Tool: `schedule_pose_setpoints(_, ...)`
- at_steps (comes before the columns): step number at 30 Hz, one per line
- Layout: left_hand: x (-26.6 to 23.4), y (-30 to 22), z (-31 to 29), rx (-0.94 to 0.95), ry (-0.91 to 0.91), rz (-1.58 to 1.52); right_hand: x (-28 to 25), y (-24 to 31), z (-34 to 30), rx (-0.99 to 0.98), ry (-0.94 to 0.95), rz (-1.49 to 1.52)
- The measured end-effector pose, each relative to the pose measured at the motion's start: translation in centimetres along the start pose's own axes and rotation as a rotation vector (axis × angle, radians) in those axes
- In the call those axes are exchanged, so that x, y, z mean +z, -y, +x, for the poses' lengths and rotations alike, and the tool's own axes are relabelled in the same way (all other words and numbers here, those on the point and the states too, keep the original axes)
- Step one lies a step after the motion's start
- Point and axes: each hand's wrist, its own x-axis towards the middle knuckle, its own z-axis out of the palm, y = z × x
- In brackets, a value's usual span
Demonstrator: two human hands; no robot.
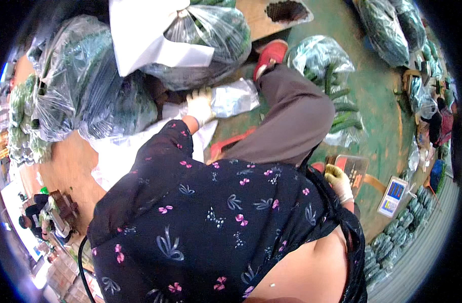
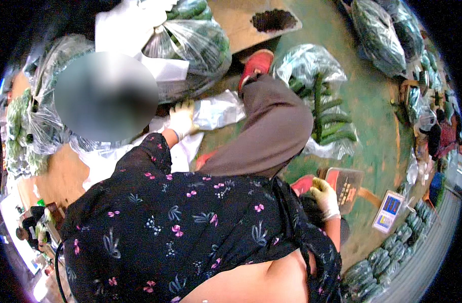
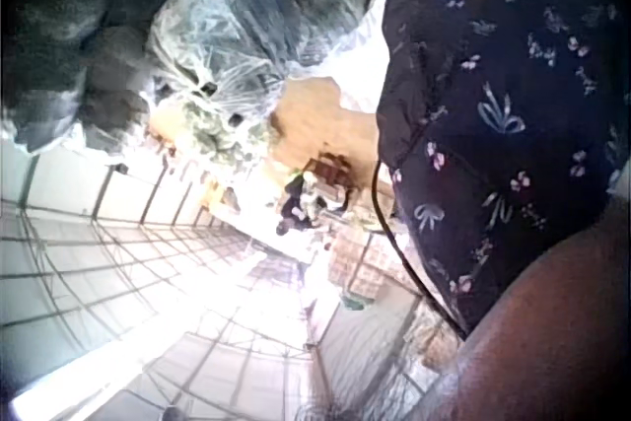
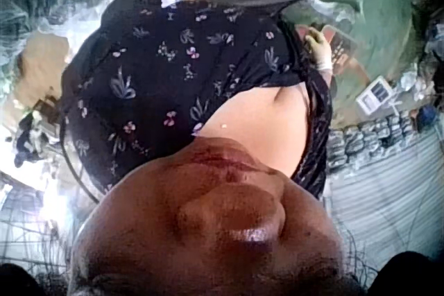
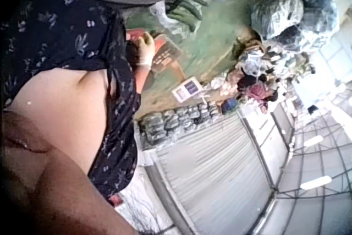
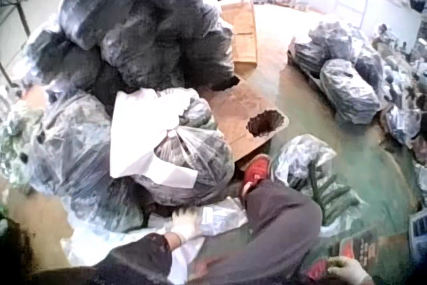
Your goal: The person picks up cucumbers, places them into plastic bags, weighs the filled bags on a digital scale, and ties the bags shut while seated among numerous larger bags of cucumbers.
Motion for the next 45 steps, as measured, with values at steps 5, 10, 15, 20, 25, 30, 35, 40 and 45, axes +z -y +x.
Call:
schedule_pose_setpoints(5, -4.0, 0.6, 0.7, 0.003, 0.093, -0.149, 1.0, -0.4, 0.4, -0.039, -0.024, 0.074)
schedule_pose_setpoints(10, -0.7, 4.9, -1.9, -0.058, 0.313, -0.225, 1.4, 1.1, -0.8, -0.121, -0.076, -0.167)
schedule_pose_setpoints(15, 2.4, 5.3, -5.5, -0.188, 0.536, -0.563, 2.5, 3.8, 0.9, -0.254, -0.070, -0.319)
schedule_pose_setpoints(20, -4.5, 0.9, -3.8, 0.003, 0.156, -0.951, 2.4, 3.8, 0.2, -0.282, -0.103, -0.315)
schedule_pose_setpoints(25, -14.6, -0.1, -0.7, 0.221, -0.062, -0.995, 2.4, 5.1, -0.6, -0.308, -0.104, -0.292)
schedule_pose_setpoints(30, -15.5, 4.4, -0.8, 0.280, 0.039, -0.661, 2.0, 4.4, 0.2, -0.325, -0.048, -0.091)
schedule_pose_setpoints(35, -11.6, 10.8, -5.5, 0.039, -0.151, -0.593, 2.1, 1.0, 0.0, -0.309, -0.043, -0.089)
schedule_pose_setpoints(40, -15.8, 15.5, -15.6, -0.330, 0.091, -0.342, 0.9, -1.5, 2.7, -0.217, 0.109, 0.027)
schedule_pose_setpoints(45, -18.2, 13.5, -20.2, -0.450, 0.343, -0.242, 1.0, -1.4, 5.2, -0.169, 0.156, -0.033)
